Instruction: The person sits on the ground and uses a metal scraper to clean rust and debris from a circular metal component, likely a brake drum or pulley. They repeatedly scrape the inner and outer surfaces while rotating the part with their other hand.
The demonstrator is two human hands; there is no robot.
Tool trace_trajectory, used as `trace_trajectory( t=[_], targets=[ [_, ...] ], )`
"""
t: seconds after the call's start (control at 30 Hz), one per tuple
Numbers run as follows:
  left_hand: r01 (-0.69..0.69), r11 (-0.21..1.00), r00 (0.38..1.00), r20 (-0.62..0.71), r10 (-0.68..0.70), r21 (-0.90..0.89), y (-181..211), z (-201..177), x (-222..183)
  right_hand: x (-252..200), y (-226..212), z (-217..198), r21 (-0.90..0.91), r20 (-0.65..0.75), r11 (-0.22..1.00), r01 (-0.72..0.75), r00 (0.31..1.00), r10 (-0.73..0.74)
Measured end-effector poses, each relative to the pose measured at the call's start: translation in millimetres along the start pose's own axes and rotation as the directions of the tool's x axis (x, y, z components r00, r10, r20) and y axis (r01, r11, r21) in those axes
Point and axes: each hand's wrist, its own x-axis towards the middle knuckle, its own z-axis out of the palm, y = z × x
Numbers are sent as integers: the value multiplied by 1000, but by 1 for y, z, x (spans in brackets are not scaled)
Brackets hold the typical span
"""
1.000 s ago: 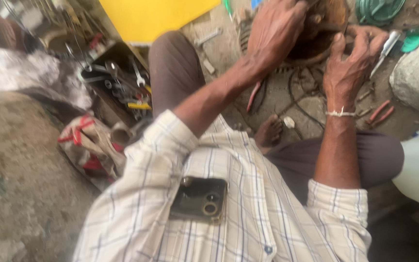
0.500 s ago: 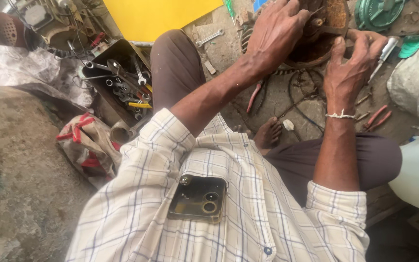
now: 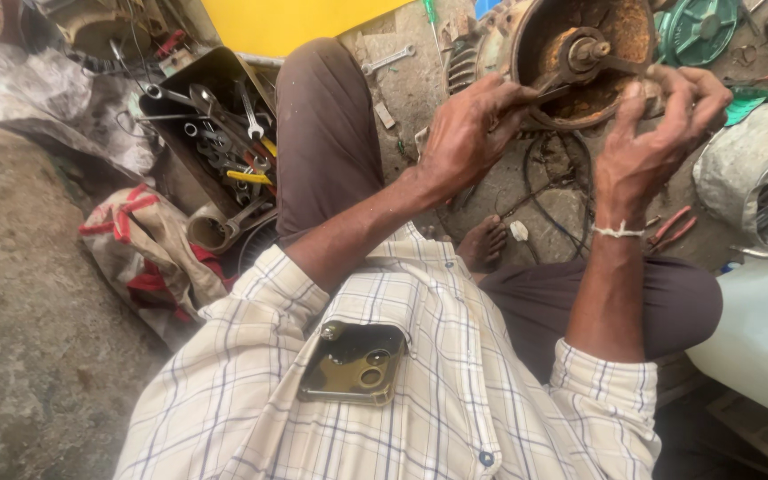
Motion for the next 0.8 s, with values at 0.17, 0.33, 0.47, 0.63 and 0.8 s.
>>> trace_trajectory(
  t=[0.17,0.33,0.47,0.63,0.8],
  targets=[
    [80,948,997,7,-81,-307,6,8,-4,-6,-26,-17,15,20,997,-74,997,74],
    [117,927,990,112,-82,-357,6,18,-5,-28,-74,-14,243,167,965,-94,984,54],
    [49,999,977,205,-50,8,-4,16,8,-33,-75,-13,516,182,796,-318,948,261],
    [-213,927,973,-23,231,310,-21,28,42,-7,-38,-27,616,164,718,-324,944,285],
    [-201,881,978,41,204,428,-39,43,55,29,-28,-14,244,214,916,-318,939,269]
  ],
)
